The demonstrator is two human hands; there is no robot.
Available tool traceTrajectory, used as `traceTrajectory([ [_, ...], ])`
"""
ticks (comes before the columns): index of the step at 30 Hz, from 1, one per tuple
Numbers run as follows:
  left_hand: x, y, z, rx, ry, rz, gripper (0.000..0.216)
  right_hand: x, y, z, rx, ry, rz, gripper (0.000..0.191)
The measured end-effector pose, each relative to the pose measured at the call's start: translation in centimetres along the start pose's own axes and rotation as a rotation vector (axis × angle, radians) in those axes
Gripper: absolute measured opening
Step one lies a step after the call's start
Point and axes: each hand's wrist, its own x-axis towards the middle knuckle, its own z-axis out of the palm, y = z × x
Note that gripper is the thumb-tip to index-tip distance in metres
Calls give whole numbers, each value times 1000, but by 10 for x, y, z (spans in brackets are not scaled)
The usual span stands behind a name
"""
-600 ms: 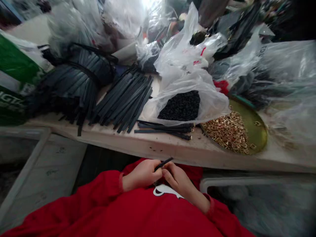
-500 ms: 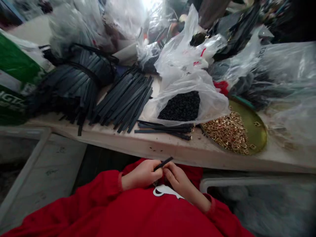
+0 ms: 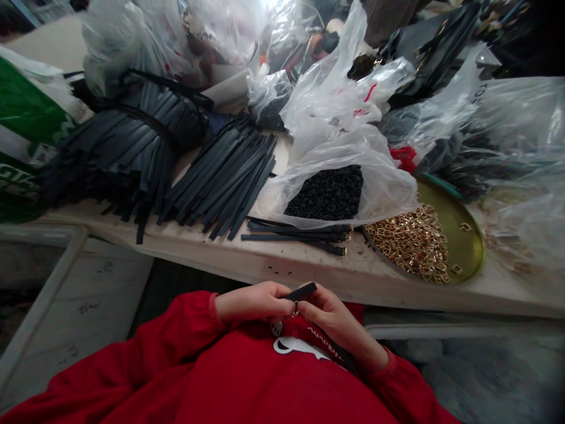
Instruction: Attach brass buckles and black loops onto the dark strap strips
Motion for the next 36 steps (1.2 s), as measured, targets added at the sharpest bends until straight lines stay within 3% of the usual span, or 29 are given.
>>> traceTrajectory([
  [3, 7, 2, -3, 166, 133, 118, 21, 10, 1, -2, 53, 67, 19, 17],
  [7, 15, 2, -3, 374, 425, 294, 26, 21, 5, 2, 330, 278, 63, 20],
  [13, 22, -7, -1, 688, 628, 333, 21, 25, 7, 12, 527, 366, 67, 20],
  [20, 22, -10, -1, 669, 570, 347, 22, 19, 14, 10, 393, 328, 68, 18],
  [27, 15, -9, -2, 480, 421, 338, 27, 11, 11, 6, 74, 218, -19, 26],
  [36, 22, -17, 5, 196, 419, 328, 22, 12, 18, 17, 486, 135, 83, 18],
])
